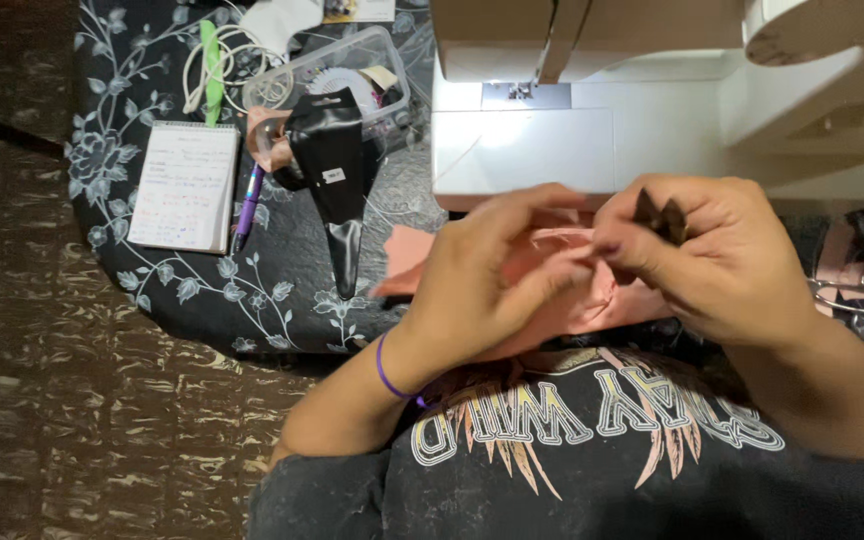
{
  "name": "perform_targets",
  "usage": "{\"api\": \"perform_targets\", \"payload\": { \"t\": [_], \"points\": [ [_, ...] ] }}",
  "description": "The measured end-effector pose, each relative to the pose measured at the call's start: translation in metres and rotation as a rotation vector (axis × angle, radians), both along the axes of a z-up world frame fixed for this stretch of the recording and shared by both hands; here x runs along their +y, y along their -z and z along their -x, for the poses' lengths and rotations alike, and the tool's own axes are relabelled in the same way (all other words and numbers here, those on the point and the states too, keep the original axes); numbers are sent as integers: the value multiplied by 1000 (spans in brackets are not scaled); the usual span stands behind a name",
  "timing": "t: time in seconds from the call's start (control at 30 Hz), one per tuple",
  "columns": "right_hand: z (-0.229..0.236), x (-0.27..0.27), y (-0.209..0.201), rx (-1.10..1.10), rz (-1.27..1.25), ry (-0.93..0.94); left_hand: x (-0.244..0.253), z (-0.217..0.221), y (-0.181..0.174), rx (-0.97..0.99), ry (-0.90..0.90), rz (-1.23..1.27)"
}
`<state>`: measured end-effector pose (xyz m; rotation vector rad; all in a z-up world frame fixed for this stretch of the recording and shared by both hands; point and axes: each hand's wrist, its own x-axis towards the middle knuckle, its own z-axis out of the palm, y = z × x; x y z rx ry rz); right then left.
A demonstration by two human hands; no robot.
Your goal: The person uses a seam ripper to remove stitches from a piece of pink fabric held in their hands. They carefully work along the seam, pulling out the thread, and then inspect the fabric by turning it over.
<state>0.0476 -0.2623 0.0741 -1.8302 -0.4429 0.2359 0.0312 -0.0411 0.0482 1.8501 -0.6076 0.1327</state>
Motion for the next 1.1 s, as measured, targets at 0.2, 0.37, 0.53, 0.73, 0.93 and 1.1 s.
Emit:
{"api": "perform_targets", "payload": {
  "t": [0.2, 0.37, 0.53, 0.73, 0.93, 1.1],
  "points": [
    [-2, 4, 48, 250, -55, 28, -2, -1, 22, 234, -298, 374],
    [2, 23, 66, 190, -15, 25, -6, -7, 41, 210, -348, 512],
    [5, 27, 78, 411, -212, 162, 2, -4, 47, 220, -338, 588],
    [14, 28, 87, 532, -280, 220, -2, 6, 71, 227, -259, 704],
    [14, 14, 101, 539, -249, 97, 2, 11, 65, 122, -370, 274],
    [21, 17, 75, 549, -383, -24, 7, 13, 60, 44, -382, 142]
  ]
}}
